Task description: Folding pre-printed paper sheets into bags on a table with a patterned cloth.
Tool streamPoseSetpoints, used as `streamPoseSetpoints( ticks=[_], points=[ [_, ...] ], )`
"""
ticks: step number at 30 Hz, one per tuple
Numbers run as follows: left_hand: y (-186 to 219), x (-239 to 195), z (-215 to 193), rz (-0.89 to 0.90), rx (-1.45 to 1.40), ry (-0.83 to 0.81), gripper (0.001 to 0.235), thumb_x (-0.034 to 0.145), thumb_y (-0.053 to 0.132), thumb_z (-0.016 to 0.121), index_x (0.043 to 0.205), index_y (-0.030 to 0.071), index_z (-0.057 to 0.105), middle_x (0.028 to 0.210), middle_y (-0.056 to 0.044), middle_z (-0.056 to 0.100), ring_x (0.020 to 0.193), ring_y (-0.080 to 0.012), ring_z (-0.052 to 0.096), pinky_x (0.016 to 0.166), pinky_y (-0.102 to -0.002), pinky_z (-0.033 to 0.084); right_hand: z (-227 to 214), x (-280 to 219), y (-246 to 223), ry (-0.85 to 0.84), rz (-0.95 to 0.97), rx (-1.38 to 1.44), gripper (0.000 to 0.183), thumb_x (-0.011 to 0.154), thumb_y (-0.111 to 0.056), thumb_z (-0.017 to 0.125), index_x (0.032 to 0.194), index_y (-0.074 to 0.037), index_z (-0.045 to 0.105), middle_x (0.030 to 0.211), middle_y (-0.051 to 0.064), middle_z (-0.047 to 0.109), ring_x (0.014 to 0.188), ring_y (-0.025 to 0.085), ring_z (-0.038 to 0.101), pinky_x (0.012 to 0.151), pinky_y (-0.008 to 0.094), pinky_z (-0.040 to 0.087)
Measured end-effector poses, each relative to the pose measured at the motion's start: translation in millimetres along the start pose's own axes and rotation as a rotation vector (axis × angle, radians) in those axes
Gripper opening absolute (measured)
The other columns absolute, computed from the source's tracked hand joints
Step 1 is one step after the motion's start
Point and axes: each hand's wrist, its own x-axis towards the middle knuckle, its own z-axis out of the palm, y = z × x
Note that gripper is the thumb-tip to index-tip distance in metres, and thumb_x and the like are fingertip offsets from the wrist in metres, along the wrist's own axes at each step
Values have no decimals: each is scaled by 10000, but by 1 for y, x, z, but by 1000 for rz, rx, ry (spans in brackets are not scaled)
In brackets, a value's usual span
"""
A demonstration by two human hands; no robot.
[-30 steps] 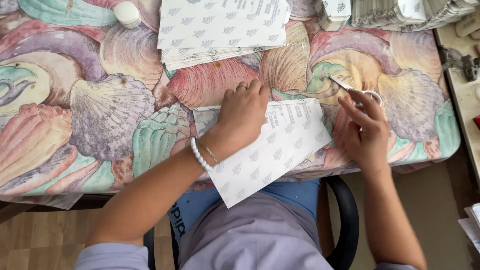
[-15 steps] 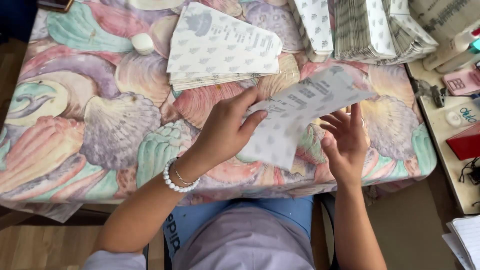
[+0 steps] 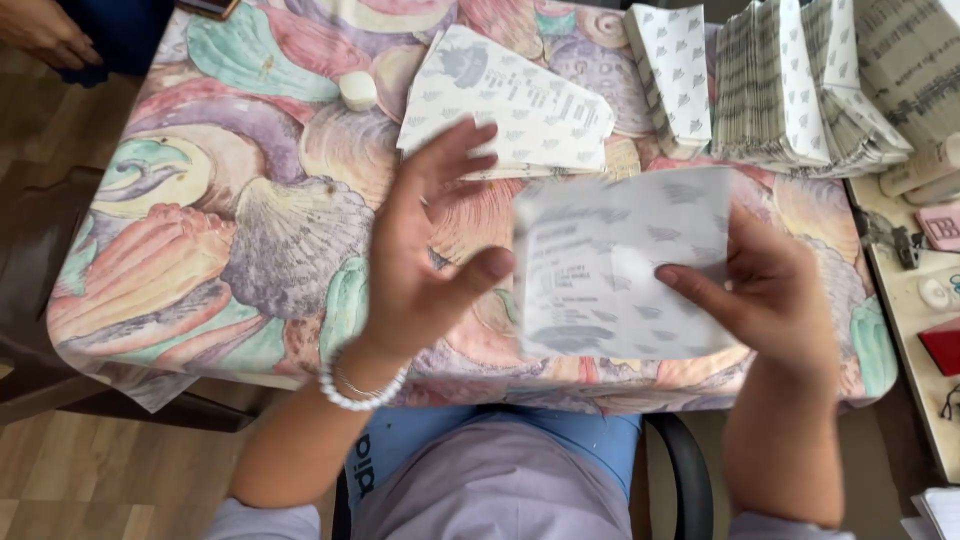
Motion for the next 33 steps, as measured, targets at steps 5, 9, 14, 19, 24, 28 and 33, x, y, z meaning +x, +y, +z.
streamPoseSetpoints(
  ticks=[5, 9, 14, 19, 24, 28, 33],
  points=[
    [29, 21, -14, -133, 196, -198, 475, 952, 344, 690, 1332, 83, 580, 1259, -97, 707, 1042, -168, 751, 962, -289, 651, -20, 46, -30, -567, 24, -508, 648, 863, -175, 715, 1488, -122, 554, 802, -31, 679, 647, 88, 542, 660, 237, 467],
    [-24, 10, -14, -364, 276, -263, 272, 851, 131, 807, 1114, 81, 758, 967, -65, 808, 877, -91, 770, 798, -196, 651, 9, 77, -24, -922, 274, -869, 628, 898, -249, 604, 1490, -456, 565, 480, 127, 454, 457, 245, 360, 572, 355, 416],
    [-79, -19, -23, -236, 420, -253, 173, 842, 21, 790, 1010, 58, 786, 912, -96, 784, 810, -187, 755, 641, -249, 600, 50, 82, -36, -978, 562, -1056, 615, 934, -185, 598, 1477, -467, 541, 817, 166, 619, 781, 312, 604, 738, 429, 477],
    [-79, -26, -28, -363, 414, -391, 286, 875, 138, 797, 1150, 70, 765, 1076, -250, 747, 932, -388, 756, 697, -369, 651, 56, 78, -8, -1003, 507, -1042, 570, 893, -194, 665, 1417, -411, 614, 1224, 138, 746, 1213, 332, 686, 970, 482, 561],
    [-86, -36, -17, -307, 515, -418, 139, 839, 27, 770, 974, 44, 797, 837, -184, 772, 808, -345, 767, 645, -340, 632, 52, 75, -11, -980, 447, -1023, 566, 887, -192, 673, 1426, -355, 612, 1248, 147, 727, 1211, 322, 681, 948, 491, 571],
    [-100, -50, -16, -240, 608, -340, 143, 883, 19, 719, 979, 90, 797, 854, -107, 772, 838, -286, 760, 721, -325, 618, 58, 55, -7, -840, 307, -1035, 546, 898, -234, 687, 1437, -250, 607, 1313, 136, 690, 1238, 344, 653, 967, 511, 562],
    [-95, -67, -22, -128, 739, -188, 150, 964, 10, 645, 1048, 60, 760, 898, -86, 736, 852, -263, 753, 705, -316, 616, 95, -36, -6, -298, -389, -696, 193, 869, -73, 681, 1036, -26, 765, 1009, 158, 742, 970, 324, 739, 845, 417, 601]
  ],
)
